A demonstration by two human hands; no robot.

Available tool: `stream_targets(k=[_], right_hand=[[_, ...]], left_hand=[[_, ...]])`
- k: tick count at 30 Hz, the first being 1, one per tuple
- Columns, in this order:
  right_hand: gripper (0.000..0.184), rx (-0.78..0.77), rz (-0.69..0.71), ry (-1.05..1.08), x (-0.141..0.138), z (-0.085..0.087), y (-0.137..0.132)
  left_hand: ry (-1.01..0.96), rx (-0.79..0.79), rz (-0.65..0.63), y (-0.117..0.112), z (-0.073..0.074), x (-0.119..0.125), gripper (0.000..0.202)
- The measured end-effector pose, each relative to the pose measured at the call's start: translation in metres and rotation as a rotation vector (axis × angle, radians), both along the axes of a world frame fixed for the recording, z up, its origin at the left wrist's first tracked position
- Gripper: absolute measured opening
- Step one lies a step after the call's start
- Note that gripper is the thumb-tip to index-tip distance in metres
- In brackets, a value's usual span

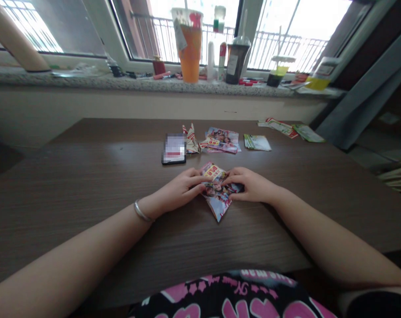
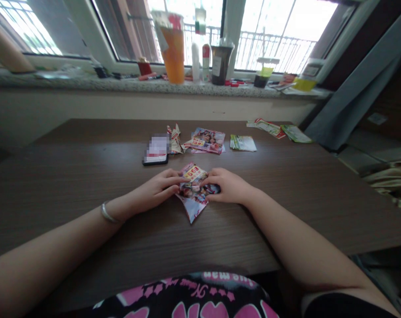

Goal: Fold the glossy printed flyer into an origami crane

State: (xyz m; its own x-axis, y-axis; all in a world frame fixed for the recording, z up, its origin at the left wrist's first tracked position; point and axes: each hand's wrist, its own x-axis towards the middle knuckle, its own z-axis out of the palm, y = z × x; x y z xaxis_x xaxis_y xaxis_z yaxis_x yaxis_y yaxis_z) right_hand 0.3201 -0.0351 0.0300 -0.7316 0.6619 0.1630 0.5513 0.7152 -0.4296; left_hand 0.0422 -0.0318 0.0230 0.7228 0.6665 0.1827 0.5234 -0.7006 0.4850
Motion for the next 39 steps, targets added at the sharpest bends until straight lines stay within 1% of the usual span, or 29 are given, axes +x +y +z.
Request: stream_targets(k=[3, 6, 8, 10, 15, 19, 21, 24, 28, 31, 35, 39], right_hand=[[0.041, 0.015, -0.009, -0.053, 0.000, 0.005, -0.005], [0.045, 0.035, -0.006, -0.106, 0.000, 0.010, -0.009], [0.048, 0.060, -0.008, -0.147, 0.000, 0.014, -0.010], [0.049, 0.083, -0.012, -0.183, 0.000, 0.018, -0.010], [0.045, 0.102, -0.024, -0.236, -0.001, 0.029, -0.007], [0.047, 0.083, -0.045, -0.238, 0.002, 0.033, -0.004], [0.049, 0.064, -0.056, -0.243, 0.005, 0.033, -0.005], [0.051, 0.048, -0.057, -0.252, 0.010, 0.033, -0.008], [0.049, 0.053, -0.056, -0.258, 0.012, 0.036, -0.018], [0.043, 0.059, -0.065, -0.272, 0.010, 0.038, -0.026], [0.033, 0.084, -0.087, -0.299, 0.007, 0.041, -0.033], [0.028, 0.137, -0.109, -0.353, 0.004, 0.042, -0.036]], left_hand=[[0.033, 0.042, 0.006, 0.001, 0.001, -0.001, 0.034], [0.103, 0.164, -0.013, -0.004, 0.004, -0.002, 0.032], [0.178, 0.249, -0.014, -0.007, 0.008, -0.003, 0.034], [0.252, 0.294, -0.001, -0.009, 0.014, -0.004, 0.034], [0.371, 0.269, 0.028, -0.004, 0.035, -0.011, 0.036], [0.415, 0.226, 0.071, 0.003, 0.044, -0.018, 0.030], [0.440, 0.205, 0.084, 0.004, 0.046, -0.020, 0.026], [0.518, 0.173, 0.101, -0.002, 0.048, -0.021, 0.023], [0.505, 0.181, 0.148, -0.016, 0.050, -0.022, 0.024], [0.500, 0.183, 0.172, -0.026, 0.049, -0.021, 0.023], [0.461, 0.243, 0.177, -0.035, 0.046, -0.016, 0.027], [0.423, 0.311, 0.134, -0.038, 0.042, -0.015, 0.026]])
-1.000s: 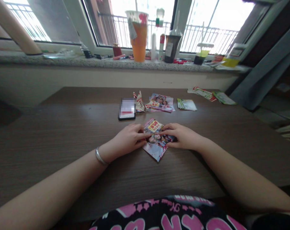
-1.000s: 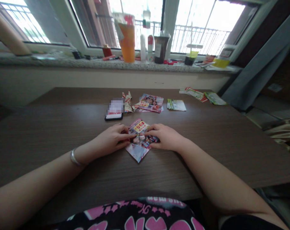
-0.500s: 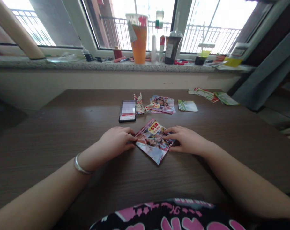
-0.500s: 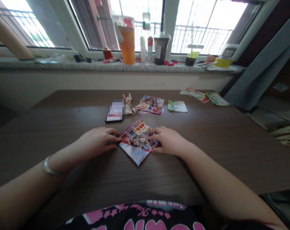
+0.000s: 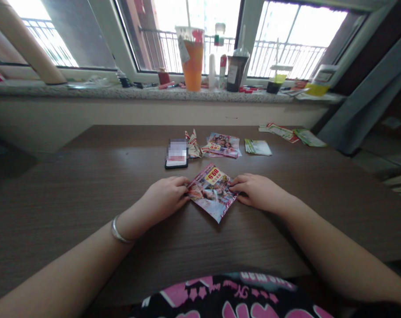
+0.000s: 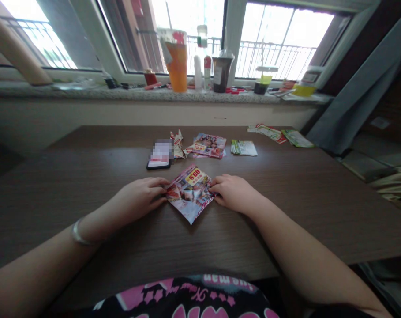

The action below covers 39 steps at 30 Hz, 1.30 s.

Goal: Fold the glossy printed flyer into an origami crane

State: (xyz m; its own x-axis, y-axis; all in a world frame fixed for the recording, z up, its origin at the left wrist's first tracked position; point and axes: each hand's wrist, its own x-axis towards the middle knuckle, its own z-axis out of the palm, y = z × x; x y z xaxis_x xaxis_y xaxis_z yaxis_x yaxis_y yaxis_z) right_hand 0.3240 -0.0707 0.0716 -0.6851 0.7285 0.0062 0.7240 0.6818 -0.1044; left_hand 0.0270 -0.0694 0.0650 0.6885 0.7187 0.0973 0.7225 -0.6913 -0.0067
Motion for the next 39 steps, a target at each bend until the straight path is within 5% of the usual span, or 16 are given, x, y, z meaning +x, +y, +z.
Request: stream_targets(k=[14, 26, 33, 39], right_hand=[[0.026, -0.001, -0.104, 0.076, 0.003, -0.002, -0.003], [0.026, -0.078, -0.189, 0.149, 0.002, -0.008, 0.003], [0.035, -0.020, -0.435, 0.156, -0.018, -0.021, 0.010], [0.038, -0.045, -0.496, 0.139, -0.022, -0.024, 0.012]], left_hand=[[-0.042, 0.122, -0.015, 0.003, -0.013, 0.001, 0.026], [-0.088, 0.095, 0.154, 0.000, -0.010, 0.003, 0.024], [-0.096, 0.155, 0.277, 0.004, -0.015, 0.012, 0.035], [-0.115, 0.086, 0.262, 0.012, -0.021, 0.009, 0.031]])
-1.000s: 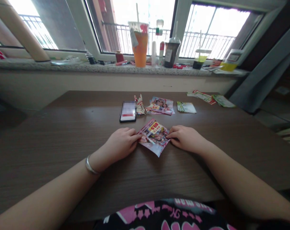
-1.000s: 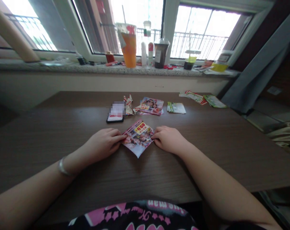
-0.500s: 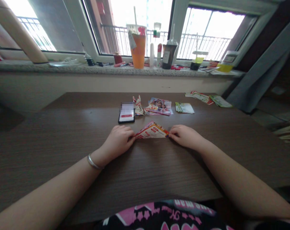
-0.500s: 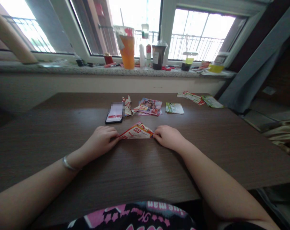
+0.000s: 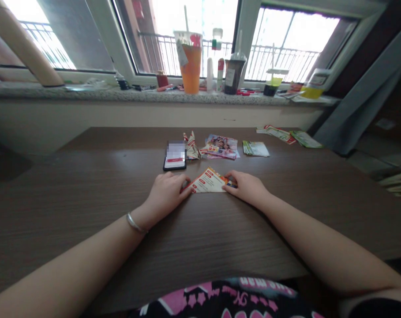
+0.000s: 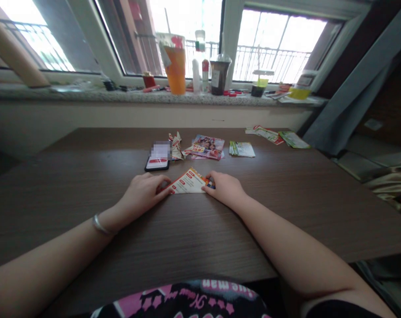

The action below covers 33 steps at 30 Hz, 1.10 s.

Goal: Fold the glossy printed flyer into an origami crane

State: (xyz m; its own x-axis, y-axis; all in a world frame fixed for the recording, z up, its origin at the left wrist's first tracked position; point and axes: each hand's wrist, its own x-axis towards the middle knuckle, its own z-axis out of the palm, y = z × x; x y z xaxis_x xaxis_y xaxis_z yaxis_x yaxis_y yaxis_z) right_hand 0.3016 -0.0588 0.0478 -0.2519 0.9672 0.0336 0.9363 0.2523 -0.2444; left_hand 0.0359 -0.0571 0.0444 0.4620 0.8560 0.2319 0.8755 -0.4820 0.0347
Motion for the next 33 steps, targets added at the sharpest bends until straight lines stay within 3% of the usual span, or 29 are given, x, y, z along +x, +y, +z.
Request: stream_targets(k=[13, 23, 28, 33], right_hand=[[0.029, -0.095, 0.092, 0.091, 0.021, 0.003, 0.001], [0.023, 0.028, 0.175, 0.270, 0.015, -0.004, -0.003], [0.014, 0.159, 0.280, 0.400, 0.009, -0.005, -0.009], [0.010, 0.213, 0.464, 0.412, 0.008, -0.006, -0.011]], left_hand=[[0.079, 0.071, -0.061, -0.007, -0.001, -0.009, 0.027], [-0.228, 0.012, -0.113, 0.002, -0.008, -0.012, 0.034], [-0.393, 0.120, -0.271, 0.005, -0.009, -0.013, 0.014], [-0.467, 0.149, -0.471, 0.000, -0.006, -0.012, 0.020]])
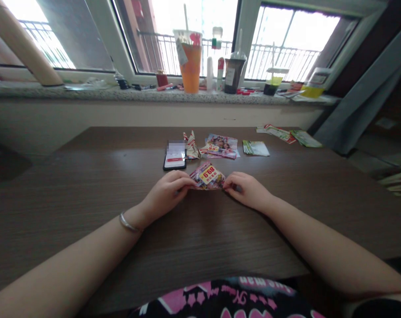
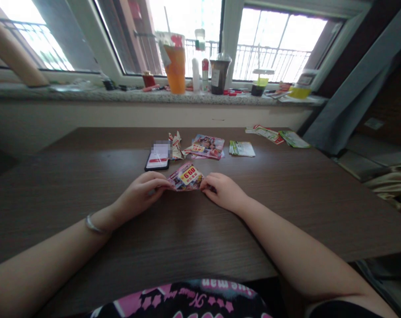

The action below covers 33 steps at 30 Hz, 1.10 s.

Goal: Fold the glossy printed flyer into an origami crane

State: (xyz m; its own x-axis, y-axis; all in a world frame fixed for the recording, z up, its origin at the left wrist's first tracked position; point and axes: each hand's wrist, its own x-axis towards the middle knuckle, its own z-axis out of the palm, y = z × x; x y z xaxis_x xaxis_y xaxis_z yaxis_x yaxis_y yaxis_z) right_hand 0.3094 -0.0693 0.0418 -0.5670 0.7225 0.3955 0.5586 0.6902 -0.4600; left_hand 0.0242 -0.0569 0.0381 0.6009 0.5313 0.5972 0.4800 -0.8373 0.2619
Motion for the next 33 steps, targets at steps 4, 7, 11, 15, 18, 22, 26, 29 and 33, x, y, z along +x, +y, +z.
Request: stream_targets(k=[4, 7, 11, 15, 18, 22, 26, 29, 33], right_hand=[[0.004, -0.006, 0.119, -0.089, 0.001, -0.001, 0.001], [0.003, -0.007, 0.137, -0.131, 0.000, 0.000, 0.002], [0.002, -0.007, 0.143, -0.185, -0.002, 0.002, 0.001], [0.006, -0.005, 0.131, -0.209, -0.004, 0.003, -0.001], [0.008, -0.012, 0.103, -0.211, -0.006, 0.005, -0.002], [0.011, -0.016, 0.084, -0.211, -0.008, 0.007, -0.002], [0.012, -0.010, 0.060, -0.227, -0.011, 0.008, -0.004], [0.011, -0.004, 0.041, -0.227, -0.012, 0.007, -0.005], [0.009, -0.007, 0.097, -0.217, -0.012, 0.007, -0.005]], left_hand=[[0.108, -0.037, -0.134, -0.003, 0.000, 0.002, 0.021], [0.209, -0.082, -0.175, -0.003, 0.000, 0.002, 0.021], [0.270, -0.156, -0.225, -0.003, 0.001, 0.003, 0.025], [0.299, -0.195, -0.219, -0.005, 0.004, 0.006, 0.033], [0.327, -0.203, -0.178, -0.009, 0.006, 0.009, 0.040], [0.350, -0.202, -0.050, -0.016, 0.009, 0.014, 0.029], [0.356, -0.192, -0.042, -0.021, 0.010, 0.018, 0.035], [0.366, -0.172, -0.116, -0.023, 0.010, 0.019, 0.032], [0.326, -0.136, -0.102, -0.026, 0.012, 0.019, 0.021]])
